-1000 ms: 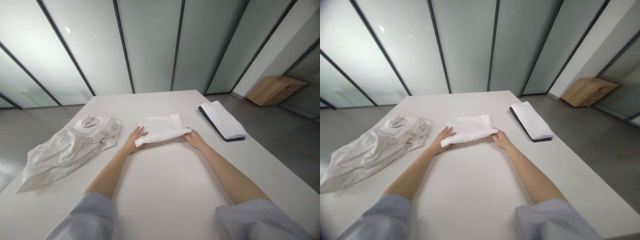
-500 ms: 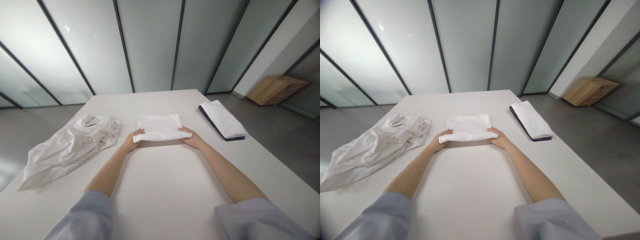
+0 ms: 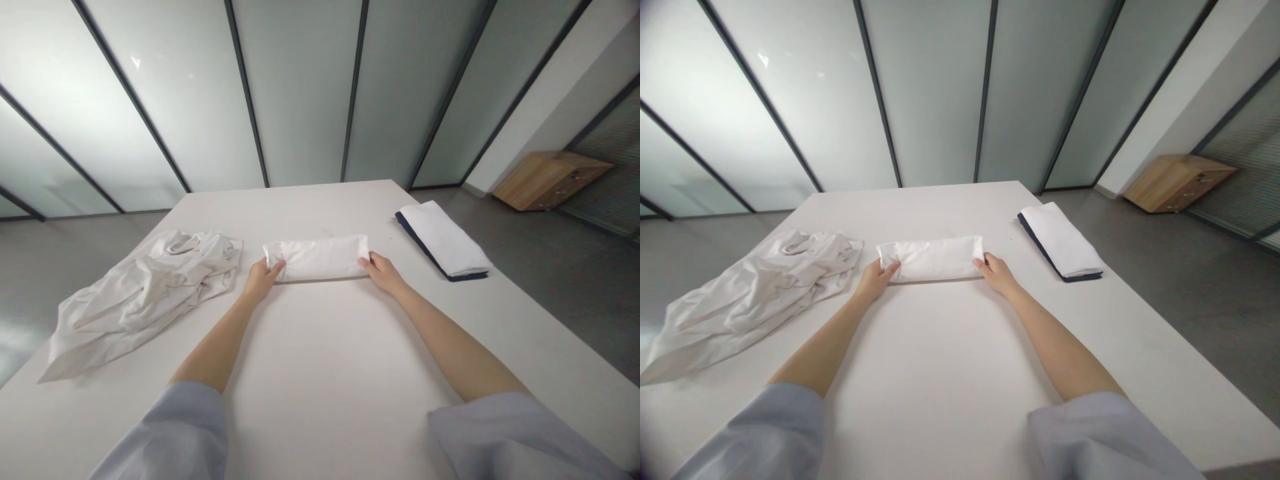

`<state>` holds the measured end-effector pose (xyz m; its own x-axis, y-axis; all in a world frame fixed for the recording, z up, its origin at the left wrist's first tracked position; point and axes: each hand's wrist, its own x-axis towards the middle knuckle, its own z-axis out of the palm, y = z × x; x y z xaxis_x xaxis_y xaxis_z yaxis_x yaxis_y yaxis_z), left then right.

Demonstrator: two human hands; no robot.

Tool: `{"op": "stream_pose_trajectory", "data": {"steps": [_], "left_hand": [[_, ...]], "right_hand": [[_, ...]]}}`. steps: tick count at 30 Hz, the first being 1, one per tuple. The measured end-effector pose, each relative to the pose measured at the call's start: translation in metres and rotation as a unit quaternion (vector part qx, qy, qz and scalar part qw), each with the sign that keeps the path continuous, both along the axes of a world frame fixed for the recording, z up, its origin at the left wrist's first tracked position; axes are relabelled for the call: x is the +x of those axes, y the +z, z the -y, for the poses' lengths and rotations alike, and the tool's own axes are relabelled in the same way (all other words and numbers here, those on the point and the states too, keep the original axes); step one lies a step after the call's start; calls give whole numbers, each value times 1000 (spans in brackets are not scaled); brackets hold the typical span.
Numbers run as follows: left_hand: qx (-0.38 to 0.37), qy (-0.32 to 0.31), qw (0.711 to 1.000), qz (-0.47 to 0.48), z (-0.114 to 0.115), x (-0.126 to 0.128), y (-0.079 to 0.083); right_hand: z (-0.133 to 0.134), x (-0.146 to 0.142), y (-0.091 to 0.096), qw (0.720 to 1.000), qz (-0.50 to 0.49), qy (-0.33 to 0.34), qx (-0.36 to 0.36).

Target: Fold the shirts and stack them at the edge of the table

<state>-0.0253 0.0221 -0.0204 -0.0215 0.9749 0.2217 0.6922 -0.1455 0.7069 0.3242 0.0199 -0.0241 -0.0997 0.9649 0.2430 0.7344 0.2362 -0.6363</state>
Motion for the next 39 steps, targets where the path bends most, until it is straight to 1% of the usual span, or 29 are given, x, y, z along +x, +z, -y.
{"op": "stream_pose_trajectory", "data": {"steps": [6,12,18,20,22,25,28,30,32,34,37,39], "left_hand": [[3,18,1000,-14,1,1,-2],[-12,16,1000,-6,-1,1,-4],[-19,-13,999,42,1,-4,-6],[-17,-20,999,43,1,-5,-6],[-15,-11,1000,20,0,-5,-4],[-25,27,999,-30,-2,-2,-2],[-31,63,996,-51,-4,1,-4],[-16,76,996,-51,-5,2,-8],[17,77,996,-51,-5,1,-11],[73,65,993,-65,-2,1,-11],[158,32,979,-126,4,1,-5],[177,-16,967,-181,8,3,-1]], "right_hand": [[-2,-5,-3,999,21,-24,5],[2,-4,-3,1000,10,-23,7],[2,-3,-3,1000,-18,-12,9],[2,-3,-4,1000,-19,-13,14],[2,-3,-5,1000,-6,-22,16],[0,-3,-7,998,35,-40,22],[-3,-3,-9,995,63,-64,30],[-5,-3,-12,994,69,-84,28],[-6,-2,-15,992,73,-95,33],[-7,-1,-17,990,76,-92,70],[-5,-2,-16,982,82,-57,161],[-3,-4,-14,977,103,-15,184]]}}
